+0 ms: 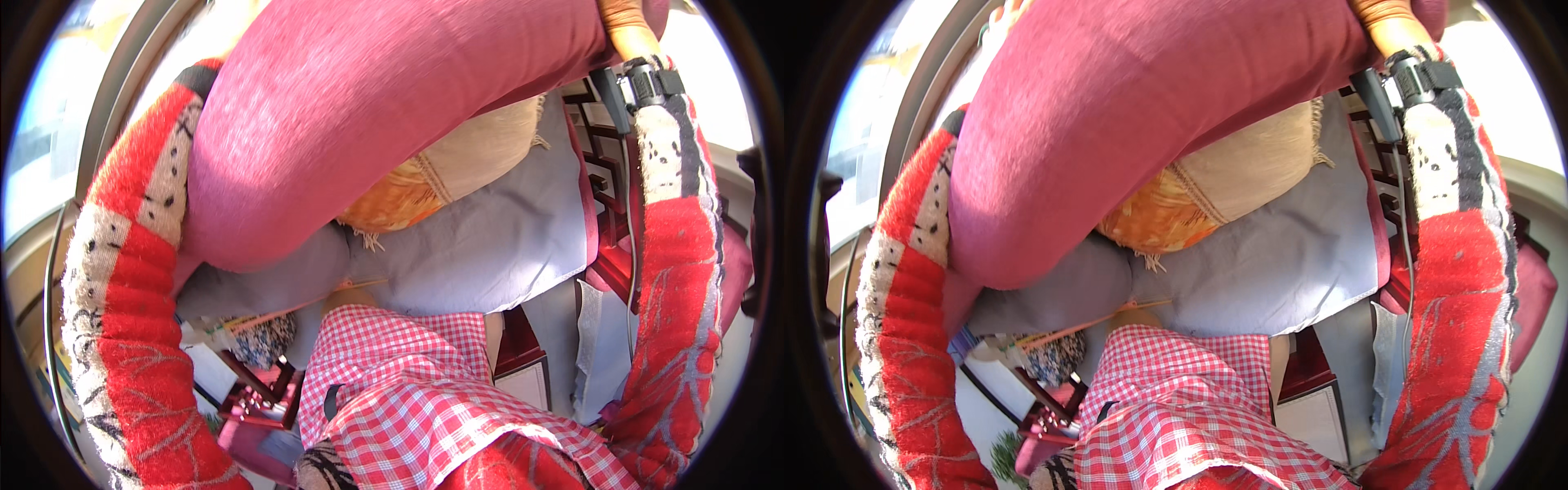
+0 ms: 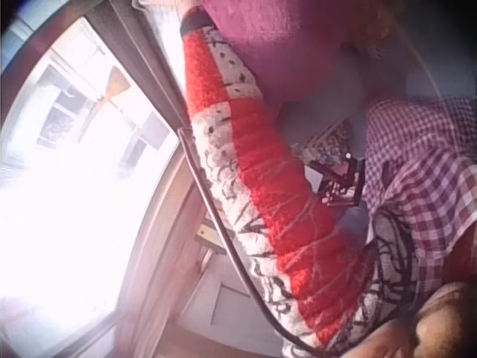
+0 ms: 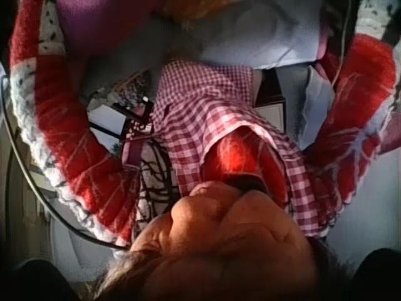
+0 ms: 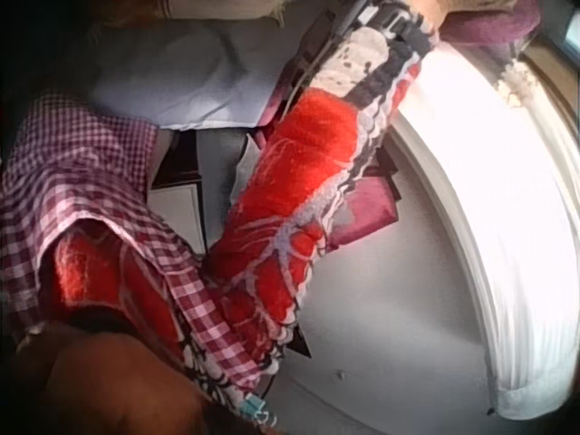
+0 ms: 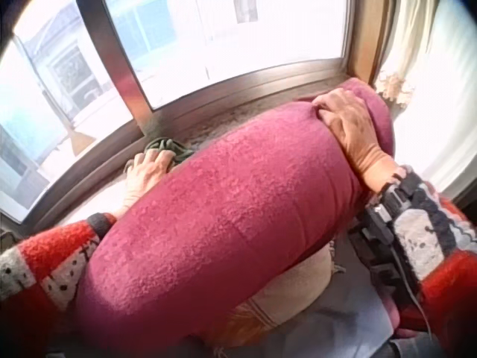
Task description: The person wipes a window sill and the armrests of a red sofa with a green cloth, then wipes the surface and edges of a nearby table. The person folds the cloth on the table and continues wiping the table and sofa armrests.
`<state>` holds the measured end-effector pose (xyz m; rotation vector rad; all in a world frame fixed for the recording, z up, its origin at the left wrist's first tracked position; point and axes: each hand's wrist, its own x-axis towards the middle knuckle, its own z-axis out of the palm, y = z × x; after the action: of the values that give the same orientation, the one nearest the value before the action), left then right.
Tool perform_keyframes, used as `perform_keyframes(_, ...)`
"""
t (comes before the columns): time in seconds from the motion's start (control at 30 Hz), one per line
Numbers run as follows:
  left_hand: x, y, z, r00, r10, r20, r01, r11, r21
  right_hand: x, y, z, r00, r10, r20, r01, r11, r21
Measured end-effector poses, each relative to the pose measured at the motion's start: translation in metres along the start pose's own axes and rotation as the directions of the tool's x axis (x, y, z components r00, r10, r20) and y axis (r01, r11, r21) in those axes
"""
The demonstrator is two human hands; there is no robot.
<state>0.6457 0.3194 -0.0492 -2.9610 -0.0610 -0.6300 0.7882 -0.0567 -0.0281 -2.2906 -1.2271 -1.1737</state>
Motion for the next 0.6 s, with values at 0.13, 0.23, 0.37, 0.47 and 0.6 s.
perform_keyframes(0.13,0.001,0.003,-0.009,0.999,0.025,0.028,-0.026,1.0,0.013,-0.006,-0.008,-0.031,0.985,0.161,0.067,-0.165,0.985,0.059)
perform_keyframes(0.23,-0.003,0.001,-0.009,0.998,0.051,0.04,-0.052,0.999,0.015,-0.008,-0.017,-0.036,0.982,0.18,0.049,-0.182,0.983,0.037)
perform_keyframes(0.37,-0.005,-0.005,-0.008,0.993,0.084,0.083,-0.086,0.996,0.027,-0.004,-0.019,-0.033,0.974,0.215,0.064,-0.221,0.971,0.091)
perform_keyframes(0.47,-0.007,-0.008,-0.016,0.983,0.121,0.137,-0.126,0.992,0.027,-0.005,-0.016,-0.04,0.966,0.236,0.108,-0.249,0.96,0.125)
perform_keyframes(0.6,-0.001,0.007,-0.034,0.989,0.075,0.128,-0.07,0.997,-0.038,-0.006,-0.024,-0.054,0.934,0.317,0.166,-0.322,0.947,0.003)
